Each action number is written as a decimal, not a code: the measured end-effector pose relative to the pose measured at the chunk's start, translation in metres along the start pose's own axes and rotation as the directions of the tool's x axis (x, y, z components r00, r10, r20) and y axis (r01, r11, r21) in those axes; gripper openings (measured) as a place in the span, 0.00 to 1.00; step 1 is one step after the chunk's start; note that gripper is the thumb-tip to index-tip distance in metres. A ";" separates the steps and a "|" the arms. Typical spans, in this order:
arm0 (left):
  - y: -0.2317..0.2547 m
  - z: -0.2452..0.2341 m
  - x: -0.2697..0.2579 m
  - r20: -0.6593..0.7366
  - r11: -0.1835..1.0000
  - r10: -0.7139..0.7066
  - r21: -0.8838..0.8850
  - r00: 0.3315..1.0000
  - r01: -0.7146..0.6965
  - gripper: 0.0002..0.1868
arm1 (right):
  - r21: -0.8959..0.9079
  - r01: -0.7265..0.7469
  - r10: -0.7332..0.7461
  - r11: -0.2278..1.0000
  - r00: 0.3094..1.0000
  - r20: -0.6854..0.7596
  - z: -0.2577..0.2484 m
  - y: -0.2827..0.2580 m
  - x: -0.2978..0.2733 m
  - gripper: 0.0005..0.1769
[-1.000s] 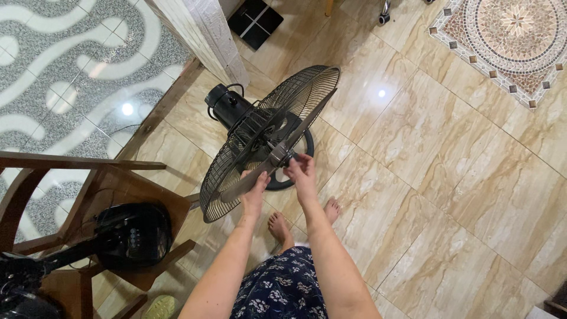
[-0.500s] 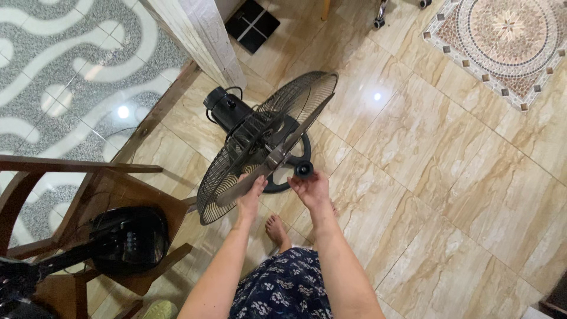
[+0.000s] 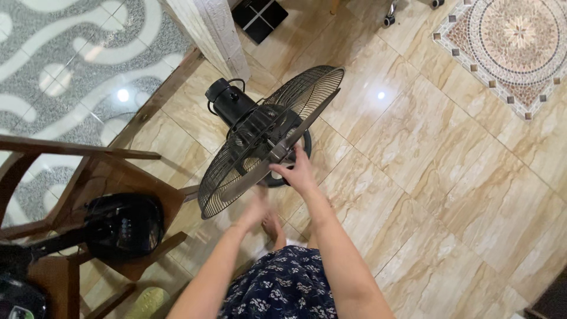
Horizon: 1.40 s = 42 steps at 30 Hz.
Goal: The person disassembles a standing fan by removing the front grille and fan blades, then wipes the motor housing, stand, and base with a cloth. The person reattaches the fan blades and front grille to complete the task.
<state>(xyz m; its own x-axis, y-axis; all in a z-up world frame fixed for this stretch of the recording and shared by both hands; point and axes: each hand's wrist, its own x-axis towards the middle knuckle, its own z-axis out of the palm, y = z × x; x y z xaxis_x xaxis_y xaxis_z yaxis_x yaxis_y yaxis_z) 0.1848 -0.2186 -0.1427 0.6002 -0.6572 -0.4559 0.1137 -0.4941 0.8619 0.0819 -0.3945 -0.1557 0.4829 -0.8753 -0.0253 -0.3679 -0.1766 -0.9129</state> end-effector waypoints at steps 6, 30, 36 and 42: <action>0.087 -0.003 -0.045 0.559 0.737 -0.210 0.630 0.802 -0.246 0.07 | -0.017 -0.221 0.221 0.975 0.971 0.086 0.000 -0.026 0.014 0.48; 0.167 0.044 0.101 0.698 -0.283 0.421 0.708 0.579 -0.647 0.07 | -0.270 -0.143 0.183 0.952 0.975 0.128 -0.103 -0.002 -0.033 0.55; 0.195 0.054 0.010 0.433 0.439 0.322 0.720 0.842 -0.538 0.17 | -0.477 -0.140 0.257 0.868 0.948 0.190 -0.195 -0.085 -0.033 0.52; 0.158 0.045 -0.098 0.110 0.789 0.432 0.434 0.895 -0.434 0.18 | -0.461 0.229 -0.069 0.857 0.939 0.338 -0.262 -0.147 -0.042 0.50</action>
